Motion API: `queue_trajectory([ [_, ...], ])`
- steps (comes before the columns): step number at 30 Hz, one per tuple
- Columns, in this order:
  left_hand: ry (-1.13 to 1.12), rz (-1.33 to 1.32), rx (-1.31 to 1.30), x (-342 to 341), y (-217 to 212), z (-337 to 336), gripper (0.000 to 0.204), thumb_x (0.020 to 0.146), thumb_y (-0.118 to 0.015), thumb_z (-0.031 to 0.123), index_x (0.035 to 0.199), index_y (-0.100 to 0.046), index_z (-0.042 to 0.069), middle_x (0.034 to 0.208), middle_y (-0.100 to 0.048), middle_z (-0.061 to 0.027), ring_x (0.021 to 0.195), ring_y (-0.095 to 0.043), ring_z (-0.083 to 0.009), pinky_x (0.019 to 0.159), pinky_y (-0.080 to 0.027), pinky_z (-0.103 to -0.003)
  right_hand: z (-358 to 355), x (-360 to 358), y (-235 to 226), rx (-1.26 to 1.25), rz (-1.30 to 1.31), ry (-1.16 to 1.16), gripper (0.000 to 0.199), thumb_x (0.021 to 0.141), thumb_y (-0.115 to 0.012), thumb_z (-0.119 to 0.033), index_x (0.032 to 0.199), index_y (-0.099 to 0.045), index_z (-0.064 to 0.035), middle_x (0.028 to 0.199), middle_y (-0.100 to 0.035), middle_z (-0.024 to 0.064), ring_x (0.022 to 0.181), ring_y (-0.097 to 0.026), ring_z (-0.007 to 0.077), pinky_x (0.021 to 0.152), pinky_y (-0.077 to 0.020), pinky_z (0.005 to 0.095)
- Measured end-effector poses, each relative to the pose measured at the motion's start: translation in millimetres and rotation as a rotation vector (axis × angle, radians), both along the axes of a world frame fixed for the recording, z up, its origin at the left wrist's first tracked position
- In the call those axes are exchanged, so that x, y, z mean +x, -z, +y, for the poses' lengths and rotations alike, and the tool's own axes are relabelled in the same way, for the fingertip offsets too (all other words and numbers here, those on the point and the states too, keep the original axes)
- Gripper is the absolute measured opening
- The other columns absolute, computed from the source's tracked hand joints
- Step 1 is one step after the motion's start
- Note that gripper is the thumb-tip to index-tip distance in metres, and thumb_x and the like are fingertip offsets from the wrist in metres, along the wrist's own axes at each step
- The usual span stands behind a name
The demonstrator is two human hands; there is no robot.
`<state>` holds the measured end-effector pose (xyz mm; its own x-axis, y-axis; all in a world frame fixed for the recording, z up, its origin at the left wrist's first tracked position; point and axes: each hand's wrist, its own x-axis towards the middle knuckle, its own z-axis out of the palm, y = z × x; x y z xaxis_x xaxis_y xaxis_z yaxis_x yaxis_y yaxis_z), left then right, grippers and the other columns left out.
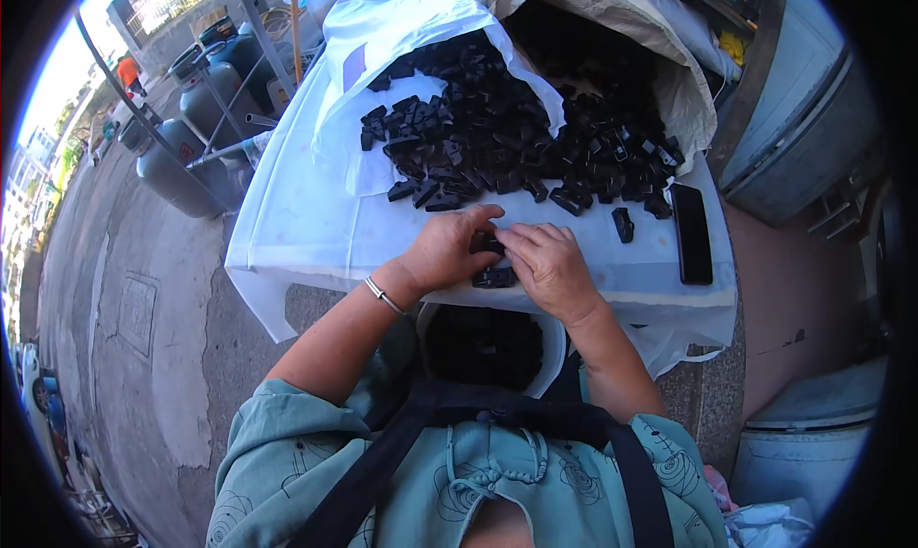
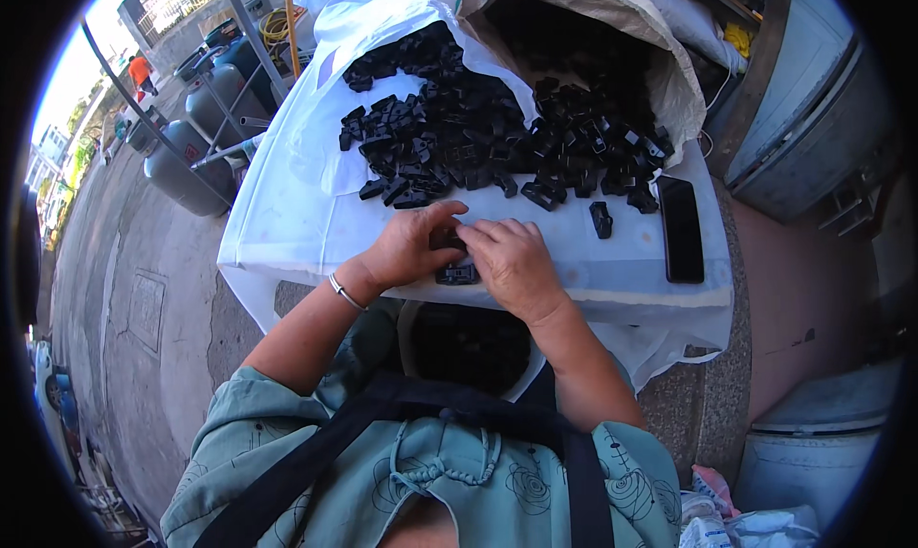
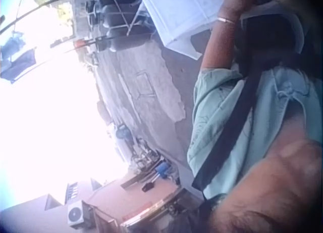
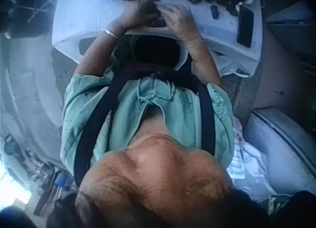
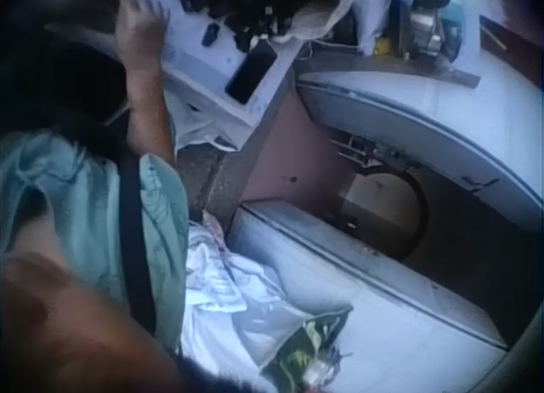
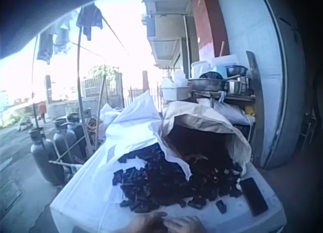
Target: Sorting and inspecting small black plastic components from a large bag on a workspace.
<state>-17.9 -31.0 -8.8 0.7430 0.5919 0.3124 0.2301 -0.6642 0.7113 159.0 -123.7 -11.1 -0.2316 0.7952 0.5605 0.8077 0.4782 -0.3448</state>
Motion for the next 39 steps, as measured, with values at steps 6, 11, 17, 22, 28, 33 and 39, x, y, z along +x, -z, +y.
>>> queue_trajectory([
  [6,0.032,0.015,0.113,-8.5,-1.1,2.2,0.041,0.069,-0.078,0.007,0.107,-0.064,0.006,0.082,-0.065,-0.0088,0.068,-0.063,-0.0178,0.062,-0.051,-0.029,-2.7,-8.8,5.9,0.079,-0.047,0.084,0.028,0.078,-0.066,0.000,0.106,-0.070,-0.0049,0.102,-0.065,0.0103,0.093,-0.060,0.0259,0.083,-0.0473,0.0365],
  [11,0.014,-0.005,0.113,-6.3,2.4,6.4,0.042,0.068,-0.079,0.008,0.108,-0.065,0.007,0.085,-0.065,-0.0089,0.069,-0.064,-0.0197,0.063,-0.052,-0.030,3.7,-6.4,8.2,0.030,0.267,0.002,0.025,0.076,-0.067,0.004,0.099,-0.070,-0.0037,0.098,-0.065,0.0106,0.090,-0.061,0.0278,0.079,-0.0507,0.0351],
  [17,-0.023,0.059,0.071,-1.8,-3.4,5.4,0.041,0.070,-0.078,0.009,0.109,-0.065,0.007,0.087,-0.066,-0.0102,0.073,-0.066,-0.0229,0.066,-0.054,-0.032,3.8,-1.6,8.4,0.009,0.407,0.044,0.024,0.077,-0.067,0.002,0.099,-0.070,-0.0052,0.099,-0.065,0.0106,0.091,-0.062,0.0277,0.079,-0.0507,0.0349],
  [22,-0.025,0.094,0.084,1.2,-4.0,5.4,0.041,0.070,-0.077,0.010,0.110,-0.064,0.008,0.089,-0.067,-0.0100,0.077,-0.066,-0.0246,0.070,-0.054,-0.034,2.8,3.4,1.4,0.090,0.139,0.032,0.023,0.077,-0.068,0.001,0.099,-0.070,-0.0058,0.099,-0.066,0.0097,0.092,-0.062,0.0272,0.080,-0.0504,0.0347],
  [28,-0.023,0.081,0.289,3.5,-2.9,8.2,0.041,0.070,-0.076,0.010,0.109,-0.064,0.008,0.091,-0.067,-0.0104,0.084,-0.065,-0.0259,0.076,-0.054,-0.036,4.4,6.8,7.2,-0.003,0.297,0.053,0.023,0.077,-0.070,0.002,0.099,-0.072,-0.0055,0.102,-0.066,0.0120,0.092,-0.064,0.0261,0.081,-0.0533,0.0333],
  [33,-0.049,0.087,0.202,4.5,-4.5,7.2,0.042,0.070,-0.077,0.010,0.110,-0.063,0.008,0.096,-0.066,-0.0104,0.084,-0.065,-0.0254,0.075,-0.055,-0.035,11.8,12.4,3.9,0.010,0.185,0.019,0.023,0.077,-0.070,0.002,0.099,-0.072,-0.0047,0.100,-0.067,0.0120,0.092,-0.065,0.0262,0.081,-0.0534,0.0332],
  [39,-0.055,0.093,0.084,5.6,-5.0,8.1,0.040,0.072,-0.076,0.010,0.109,-0.063,0.006,0.089,-0.066,-0.0116,0.078,-0.066,-0.0251,0.071,-0.055,-0.034,13.5,11.5,1.8,0.021,0.127,-0.061,0.023,0.077,-0.068,0.002,0.099,-0.072,-0.0050,0.101,-0.067,0.0121,0.090,-0.065,0.0267,0.079,-0.0534,0.0339],
])
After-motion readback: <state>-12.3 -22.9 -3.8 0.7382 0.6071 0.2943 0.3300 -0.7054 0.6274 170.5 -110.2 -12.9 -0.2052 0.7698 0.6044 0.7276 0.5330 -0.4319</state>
